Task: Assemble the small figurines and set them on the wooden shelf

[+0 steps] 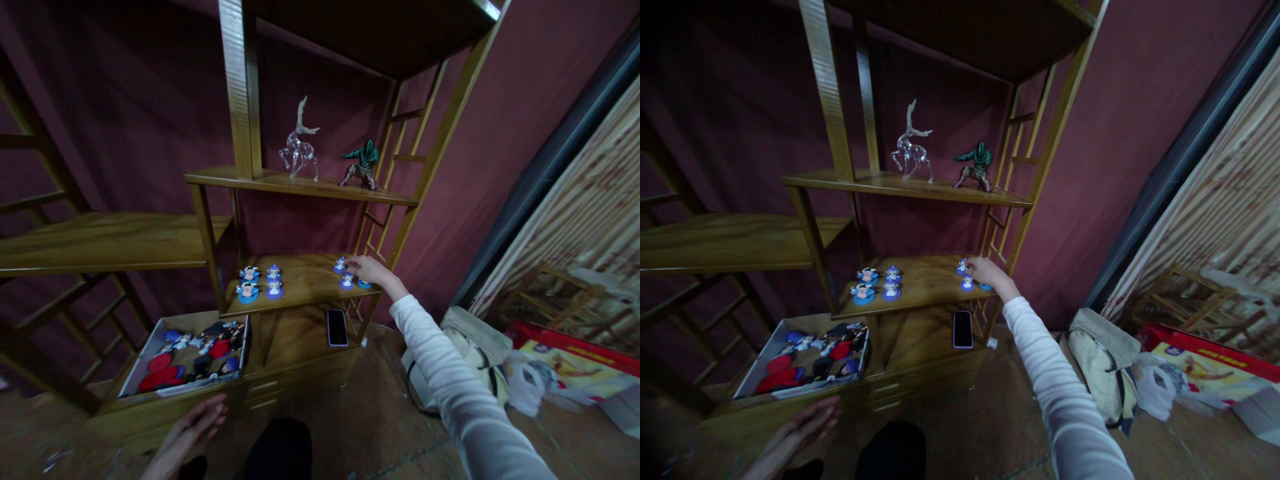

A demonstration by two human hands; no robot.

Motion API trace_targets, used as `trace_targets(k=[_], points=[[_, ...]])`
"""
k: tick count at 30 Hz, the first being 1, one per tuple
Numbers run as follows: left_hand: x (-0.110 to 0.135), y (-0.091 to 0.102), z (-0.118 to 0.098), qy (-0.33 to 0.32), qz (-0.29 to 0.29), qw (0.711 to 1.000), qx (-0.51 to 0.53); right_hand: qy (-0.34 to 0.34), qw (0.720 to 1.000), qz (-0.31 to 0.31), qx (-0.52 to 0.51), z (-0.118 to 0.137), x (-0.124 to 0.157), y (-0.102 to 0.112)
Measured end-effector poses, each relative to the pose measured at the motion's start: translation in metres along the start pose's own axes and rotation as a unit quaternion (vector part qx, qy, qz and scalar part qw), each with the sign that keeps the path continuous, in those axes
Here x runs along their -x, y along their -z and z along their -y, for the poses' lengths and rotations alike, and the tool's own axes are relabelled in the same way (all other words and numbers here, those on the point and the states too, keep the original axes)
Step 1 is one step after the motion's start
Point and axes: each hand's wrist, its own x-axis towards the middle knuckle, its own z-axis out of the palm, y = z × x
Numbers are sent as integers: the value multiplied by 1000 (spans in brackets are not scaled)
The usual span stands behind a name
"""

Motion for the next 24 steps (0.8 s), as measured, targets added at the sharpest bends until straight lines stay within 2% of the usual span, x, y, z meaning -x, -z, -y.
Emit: trace_targets(k=[4,8,12,15,19,24], points=[[-11,6,10,4,16,1000,12,-10,999,-39,-27,-3,3,16],[-14,8,14,19,14,1000,10,-17,995,-74,-72,-19,10,8],[-9,6,14,18,11,1000,5,-53,983,-93,-151,-37,32,-19],[-8,6,15,18,15,1000,0,-82,972,-134,-174,-42,50,-48],[-13,10,19,29,23,999,-6,-117,964,-170,-171,-33,60,-81],[-13,16,20,31,17,999,2,-149,960,-199,-128,-17,51,-97]])
